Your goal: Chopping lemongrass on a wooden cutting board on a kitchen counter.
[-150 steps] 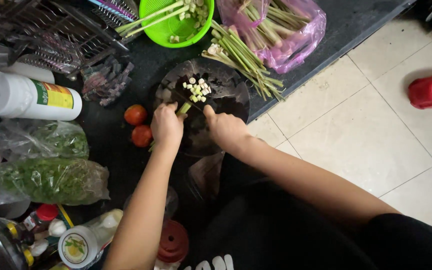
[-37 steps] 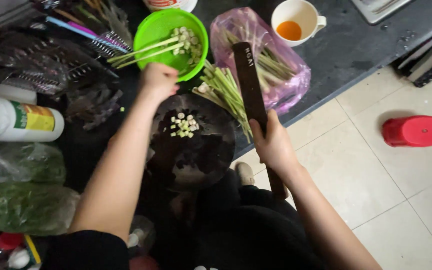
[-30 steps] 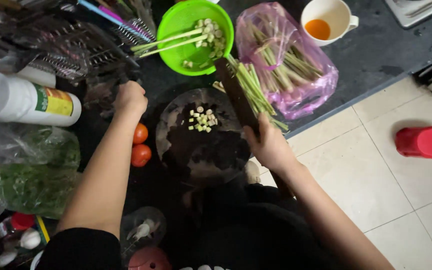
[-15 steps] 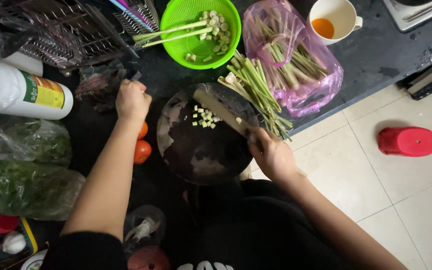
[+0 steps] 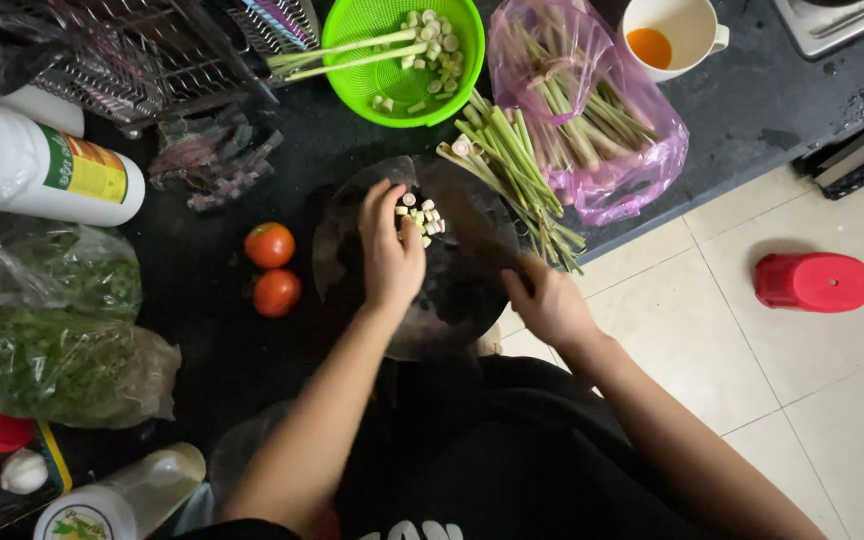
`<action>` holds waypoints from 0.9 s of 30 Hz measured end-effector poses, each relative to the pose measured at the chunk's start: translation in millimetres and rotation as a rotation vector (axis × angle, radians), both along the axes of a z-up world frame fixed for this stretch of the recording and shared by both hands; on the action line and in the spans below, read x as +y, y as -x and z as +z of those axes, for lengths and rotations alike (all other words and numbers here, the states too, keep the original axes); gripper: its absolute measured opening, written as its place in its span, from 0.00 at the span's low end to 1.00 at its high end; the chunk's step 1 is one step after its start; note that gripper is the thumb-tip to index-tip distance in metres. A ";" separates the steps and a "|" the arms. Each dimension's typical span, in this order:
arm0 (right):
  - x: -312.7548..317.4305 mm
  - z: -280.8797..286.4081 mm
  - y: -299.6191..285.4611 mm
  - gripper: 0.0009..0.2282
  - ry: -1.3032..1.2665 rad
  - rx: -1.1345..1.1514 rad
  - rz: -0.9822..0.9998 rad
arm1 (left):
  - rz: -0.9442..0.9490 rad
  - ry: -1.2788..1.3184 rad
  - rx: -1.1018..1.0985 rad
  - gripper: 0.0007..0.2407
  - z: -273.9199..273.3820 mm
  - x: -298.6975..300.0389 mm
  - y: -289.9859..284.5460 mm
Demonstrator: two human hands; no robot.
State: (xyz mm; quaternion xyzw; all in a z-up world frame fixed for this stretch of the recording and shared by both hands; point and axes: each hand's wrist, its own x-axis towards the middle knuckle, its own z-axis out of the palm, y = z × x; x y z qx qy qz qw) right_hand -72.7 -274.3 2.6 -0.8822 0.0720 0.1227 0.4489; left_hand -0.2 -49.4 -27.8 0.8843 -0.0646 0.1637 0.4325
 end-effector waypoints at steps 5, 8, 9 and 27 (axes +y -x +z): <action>26.6 -14.3 15.7 0.11 0.051 -0.157 0.039 | 0.169 0.009 0.001 0.16 2.4 -49.3 5.9; 37.0 -17.5 19.9 0.10 0.020 -0.178 0.053 | 0.289 -0.048 -0.065 0.15 -10.1 -60.3 3.9; 39.3 -19.5 19.6 0.10 0.020 -0.163 0.065 | 0.340 -0.016 -0.066 0.14 -13.9 -61.9 1.3; 24.2 91.5 -106.9 0.11 0.190 -0.401 -0.170 | 0.070 0.108 -0.126 0.12 -25.5 -45.5 -250.5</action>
